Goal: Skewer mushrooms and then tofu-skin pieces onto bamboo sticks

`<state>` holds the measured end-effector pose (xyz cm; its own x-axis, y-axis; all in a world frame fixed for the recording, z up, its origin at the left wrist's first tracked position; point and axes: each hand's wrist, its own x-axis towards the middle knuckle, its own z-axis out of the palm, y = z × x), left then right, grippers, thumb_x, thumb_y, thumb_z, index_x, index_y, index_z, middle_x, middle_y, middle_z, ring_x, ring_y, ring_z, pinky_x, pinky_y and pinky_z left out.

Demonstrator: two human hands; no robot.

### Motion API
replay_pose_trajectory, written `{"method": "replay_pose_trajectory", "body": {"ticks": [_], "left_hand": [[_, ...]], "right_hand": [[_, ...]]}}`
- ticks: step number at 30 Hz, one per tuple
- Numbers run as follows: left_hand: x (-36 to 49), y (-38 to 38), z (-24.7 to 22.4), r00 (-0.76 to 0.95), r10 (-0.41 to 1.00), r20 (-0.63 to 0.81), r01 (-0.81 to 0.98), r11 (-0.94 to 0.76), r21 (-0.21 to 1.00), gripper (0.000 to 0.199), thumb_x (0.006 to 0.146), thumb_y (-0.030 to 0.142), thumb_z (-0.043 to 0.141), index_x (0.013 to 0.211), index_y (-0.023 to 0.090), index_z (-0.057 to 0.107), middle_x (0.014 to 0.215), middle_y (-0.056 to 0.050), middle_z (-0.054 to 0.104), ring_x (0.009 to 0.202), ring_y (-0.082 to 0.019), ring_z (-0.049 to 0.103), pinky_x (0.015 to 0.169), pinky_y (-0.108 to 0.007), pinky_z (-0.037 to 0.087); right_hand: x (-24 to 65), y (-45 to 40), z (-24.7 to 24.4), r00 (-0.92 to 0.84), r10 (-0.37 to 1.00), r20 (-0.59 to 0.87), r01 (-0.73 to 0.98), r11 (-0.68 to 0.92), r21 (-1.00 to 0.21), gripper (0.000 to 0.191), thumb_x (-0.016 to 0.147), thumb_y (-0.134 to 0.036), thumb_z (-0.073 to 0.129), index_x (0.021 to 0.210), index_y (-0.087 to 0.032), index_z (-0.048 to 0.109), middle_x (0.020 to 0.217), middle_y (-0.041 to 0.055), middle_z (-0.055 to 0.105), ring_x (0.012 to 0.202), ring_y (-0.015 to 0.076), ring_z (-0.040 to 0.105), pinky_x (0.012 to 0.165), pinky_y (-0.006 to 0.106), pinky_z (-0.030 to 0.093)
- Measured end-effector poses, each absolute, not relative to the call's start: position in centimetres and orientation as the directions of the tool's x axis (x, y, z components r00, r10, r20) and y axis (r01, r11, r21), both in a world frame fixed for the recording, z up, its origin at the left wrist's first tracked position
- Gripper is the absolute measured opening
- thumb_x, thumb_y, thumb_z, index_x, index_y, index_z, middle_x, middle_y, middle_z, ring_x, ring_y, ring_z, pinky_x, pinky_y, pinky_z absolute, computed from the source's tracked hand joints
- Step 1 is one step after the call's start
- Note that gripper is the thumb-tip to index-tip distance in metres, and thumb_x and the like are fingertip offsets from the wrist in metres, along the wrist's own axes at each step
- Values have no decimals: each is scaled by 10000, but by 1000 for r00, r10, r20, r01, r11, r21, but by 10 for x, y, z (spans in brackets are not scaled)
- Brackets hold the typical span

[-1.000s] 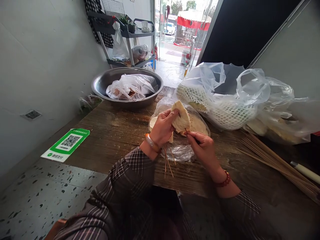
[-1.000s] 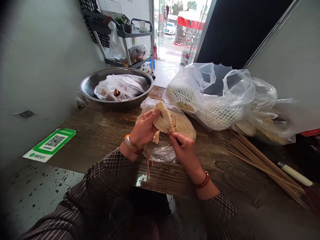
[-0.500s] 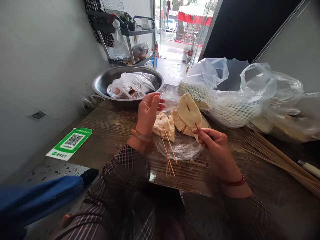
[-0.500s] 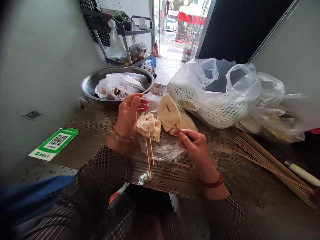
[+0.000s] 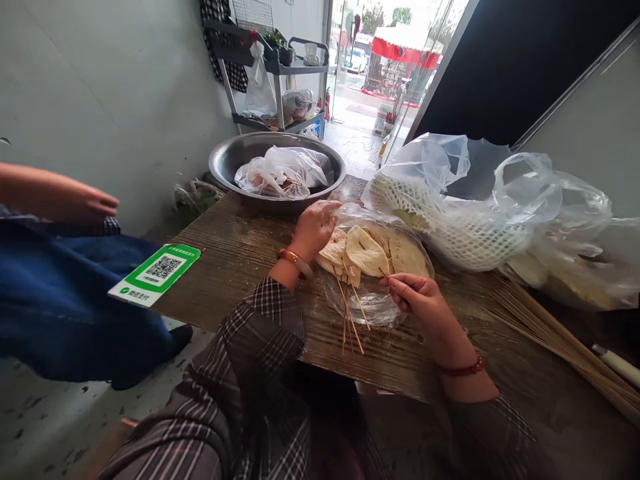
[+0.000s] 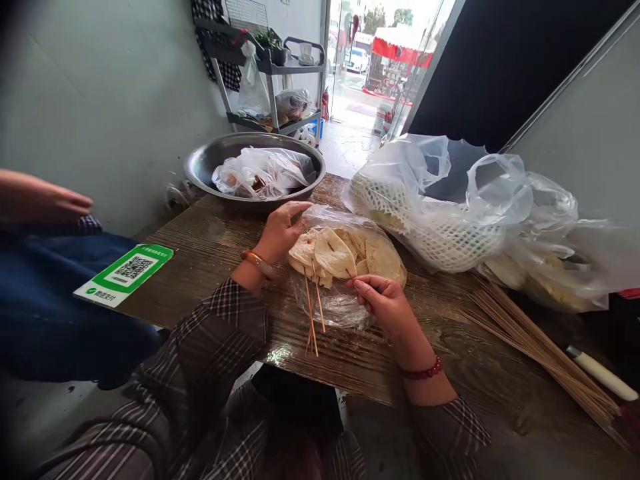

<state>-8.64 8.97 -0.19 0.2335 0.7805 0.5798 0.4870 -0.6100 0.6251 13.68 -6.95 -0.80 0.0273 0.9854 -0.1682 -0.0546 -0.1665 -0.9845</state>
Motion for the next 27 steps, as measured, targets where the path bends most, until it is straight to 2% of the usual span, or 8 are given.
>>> {"method": "replay_pose_trajectory", "body": {"ticks": [2, 5, 14, 20, 24, 27], "left_hand": [[-87, 90, -3, 200, 802, 563, 465, -583, 666, 268, 895, 219, 529, 1028, 145, 749, 1091, -117, 750, 1040, -251, 682, 990, -388, 512], [-86, 90, -4, 155, 812, 563, 399, -572, 717, 258, 907, 262, 531, 967, 156, 758, 1035, -105, 761, 972, -233, 692, 928, -348, 519], [-85, 83, 5, 20, 832, 554, 220, -544, 810, 319, 919, 355, 501, 768, 155, 698, 724, -38, 666, 716, -167, 581, 698, -274, 464], [-80, 72, 14, 48, 814, 578, 151, -578, 802, 323, 923, 345, 475, 793, 156, 702, 799, -43, 679, 787, -170, 591, 773, -281, 460], [-78, 70, 14, 57, 824, 563, 200, -562, 802, 333, 924, 364, 484, 761, 157, 689, 752, -39, 656, 748, -170, 567, 731, -287, 448], [-79, 73, 12, 53, 830, 556, 205, -554, 807, 332, 927, 370, 478, 775, 162, 686, 753, -42, 659, 750, -175, 572, 711, -286, 448]], "right_hand": [[130, -68, -6, 36, 977, -212, -135, -205, -969, 383, 610, -504, 887, 775, -168, 805, 566, -5, 574, 485, 48, 398, 423, 175, 245], [122, -63, 5, 17, 964, -264, -214, -254, -943, 389, 587, -481, 903, 765, -152, 799, 522, -32, 514, 450, 22, 341, 408, 158, 195], [92, -45, 36, 23, 957, -290, -246, -275, -929, 383, 542, -424, 889, 716, -109, 758, 487, -55, 484, 405, 4, 305, 378, 149, 160], [68, -31, 29, 87, 966, -242, -257, -213, -943, 317, 607, -403, 819, 747, -131, 738, 473, -69, 489, 381, 11, 307, 362, 153, 186], [57, -24, 21, 57, 965, -256, -134, -247, -960, 281, 608, -396, 797, 691, -139, 719, 440, -61, 508, 365, 21, 332, 351, 157, 174], [57, -30, 22, 5, 965, -262, -147, -258, -955, 313, 588, -418, 832, 693, -143, 724, 447, -53, 531, 369, 22, 346, 354, 156, 176]]}}
